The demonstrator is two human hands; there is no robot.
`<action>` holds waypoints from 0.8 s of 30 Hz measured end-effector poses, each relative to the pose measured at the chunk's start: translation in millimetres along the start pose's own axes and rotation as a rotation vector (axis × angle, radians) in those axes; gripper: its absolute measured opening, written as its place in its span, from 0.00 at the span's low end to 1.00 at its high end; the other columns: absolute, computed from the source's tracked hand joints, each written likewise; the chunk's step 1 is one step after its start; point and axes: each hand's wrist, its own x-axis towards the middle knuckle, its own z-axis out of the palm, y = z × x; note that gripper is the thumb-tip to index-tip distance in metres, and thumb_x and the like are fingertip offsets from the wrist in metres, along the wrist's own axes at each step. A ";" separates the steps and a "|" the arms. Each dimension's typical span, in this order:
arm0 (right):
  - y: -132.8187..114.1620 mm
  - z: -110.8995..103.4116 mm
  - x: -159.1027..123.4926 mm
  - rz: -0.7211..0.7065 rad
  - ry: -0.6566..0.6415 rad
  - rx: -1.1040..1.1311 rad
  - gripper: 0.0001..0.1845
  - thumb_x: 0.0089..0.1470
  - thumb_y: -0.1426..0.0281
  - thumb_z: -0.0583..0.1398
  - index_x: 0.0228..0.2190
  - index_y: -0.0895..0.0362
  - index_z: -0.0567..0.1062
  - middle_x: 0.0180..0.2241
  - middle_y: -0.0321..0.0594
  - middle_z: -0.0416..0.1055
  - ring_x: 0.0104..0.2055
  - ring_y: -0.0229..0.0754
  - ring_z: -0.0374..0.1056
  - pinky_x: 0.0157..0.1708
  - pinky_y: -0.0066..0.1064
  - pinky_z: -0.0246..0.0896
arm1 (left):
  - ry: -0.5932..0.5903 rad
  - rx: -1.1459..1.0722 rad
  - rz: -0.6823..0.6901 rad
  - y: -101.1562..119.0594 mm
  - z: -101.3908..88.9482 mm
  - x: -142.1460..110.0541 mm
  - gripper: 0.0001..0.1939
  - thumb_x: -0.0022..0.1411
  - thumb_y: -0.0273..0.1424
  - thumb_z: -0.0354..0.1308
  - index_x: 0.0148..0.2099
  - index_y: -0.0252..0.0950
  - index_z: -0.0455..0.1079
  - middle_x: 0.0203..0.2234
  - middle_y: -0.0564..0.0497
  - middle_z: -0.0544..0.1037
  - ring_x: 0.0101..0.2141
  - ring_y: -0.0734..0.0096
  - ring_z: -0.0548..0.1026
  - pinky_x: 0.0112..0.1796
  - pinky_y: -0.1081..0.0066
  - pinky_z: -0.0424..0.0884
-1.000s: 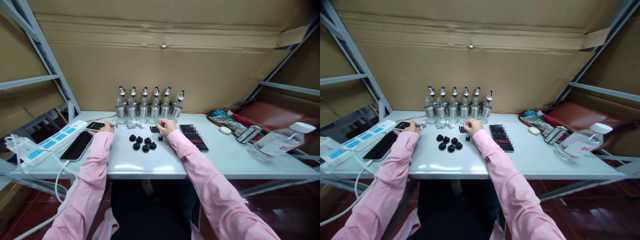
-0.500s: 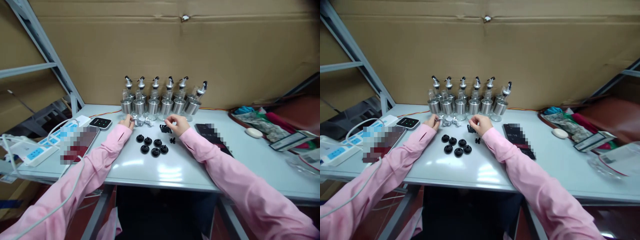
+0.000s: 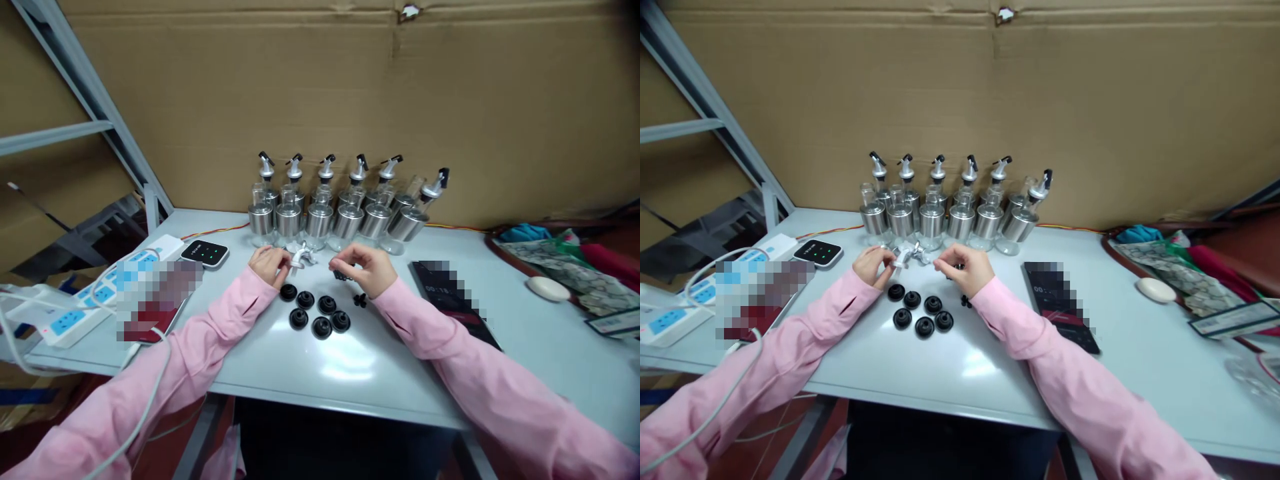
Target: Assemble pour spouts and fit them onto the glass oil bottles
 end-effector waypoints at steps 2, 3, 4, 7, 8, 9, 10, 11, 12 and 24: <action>-3.9 5.4 -4.1 0.035 -0.020 0.154 0.15 0.43 0.58 0.63 0.23 0.58 0.70 0.22 0.40 0.73 0.26 0.39 0.69 0.30 0.32 0.64 | 0.059 -0.050 0.085 8.5 -1.0 -0.3 0.08 0.57 0.28 0.45 0.34 0.37 0.65 0.24 0.53 0.75 0.27 0.71 0.72 0.45 0.65 0.63; -6.5 8.0 -6.0 0.050 -0.028 0.223 0.16 0.43 0.57 0.63 0.24 0.58 0.70 0.22 0.39 0.73 0.26 0.38 0.68 0.29 0.32 0.64 | 0.085 -0.077 0.120 14.1 -1.6 -0.9 0.08 0.58 0.28 0.44 0.34 0.37 0.65 0.23 0.54 0.75 0.26 0.72 0.72 0.43 0.66 0.64; -9.3 10.3 -7.9 0.063 -0.031 0.280 0.16 0.42 0.57 0.63 0.25 0.58 0.70 0.22 0.38 0.72 0.25 0.37 0.68 0.29 0.31 0.64 | 0.109 -0.101 0.150 20.0 -2.2 -1.9 0.09 0.59 0.28 0.43 0.33 0.37 0.65 0.22 0.54 0.74 0.25 0.73 0.72 0.42 0.66 0.64; -16.5 13.9 -13.0 0.113 -0.015 0.387 0.16 0.42 0.57 0.64 0.26 0.57 0.71 0.20 0.35 0.70 0.23 0.35 0.65 0.26 0.30 0.62 | 0.128 -0.161 0.160 35.0 -4.4 -5.7 0.10 0.60 0.26 0.42 0.33 0.37 0.64 0.22 0.55 0.75 0.24 0.75 0.73 0.43 0.65 0.61; -17.8 14.0 -14.5 0.136 -0.011 0.410 0.16 0.42 0.57 0.64 0.25 0.57 0.72 0.19 0.35 0.69 0.22 0.35 0.64 0.25 0.29 0.62 | 0.098 -0.176 0.150 38.1 -5.4 -6.9 0.10 0.61 0.26 0.42 0.33 0.37 0.64 0.23 0.55 0.76 0.25 0.75 0.73 0.44 0.64 0.61; -18.5 13.7 -15.9 0.162 -0.011 0.428 0.16 0.42 0.57 0.64 0.25 0.57 0.72 0.19 0.34 0.68 0.22 0.34 0.63 0.25 0.29 0.61 | 0.072 -0.189 0.142 40.2 -6.4 -8.0 0.11 0.61 0.25 0.41 0.33 0.37 0.64 0.24 0.55 0.76 0.25 0.75 0.73 0.44 0.64 0.61; -18.6 13.2 -17.2 0.191 -0.014 0.444 0.16 0.42 0.57 0.64 0.24 0.57 0.72 0.18 0.34 0.68 0.22 0.34 0.63 0.24 0.29 0.61 | 0.055 -0.205 0.141 41.4 -7.4 -8.9 0.11 0.61 0.25 0.41 0.33 0.38 0.64 0.24 0.55 0.76 0.25 0.75 0.73 0.45 0.64 0.60; -18.2 12.8 -18.4 0.223 -0.019 0.459 0.16 0.41 0.57 0.64 0.23 0.57 0.72 0.18 0.34 0.68 0.21 0.34 0.63 0.24 0.29 0.60 | 0.049 -0.221 0.144 41.8 -8.2 -9.7 0.11 0.60 0.24 0.41 0.33 0.38 0.64 0.24 0.55 0.76 0.25 0.76 0.73 0.45 0.63 0.60; -17.3 12.6 -19.5 0.257 -0.026 0.478 0.16 0.41 0.57 0.65 0.23 0.57 0.72 0.18 0.34 0.67 0.21 0.34 0.63 0.24 0.29 0.60 | 0.048 -0.236 0.149 41.7 -8.9 -10.5 0.11 0.60 0.23 0.42 0.33 0.38 0.64 0.23 0.55 0.76 0.24 0.76 0.73 0.46 0.63 0.60; -13.1 24.7 -33.3 0.631 -0.404 1.142 0.21 0.45 0.56 0.63 0.34 0.60 0.70 0.16 0.29 0.62 0.13 0.26 0.51 0.12 0.21 0.40 | 0.036 -0.351 0.101 49.1 -8.9 -12.2 0.12 0.59 0.22 0.42 0.34 0.42 0.64 0.20 0.60 0.74 0.20 0.78 0.70 0.43 0.64 0.62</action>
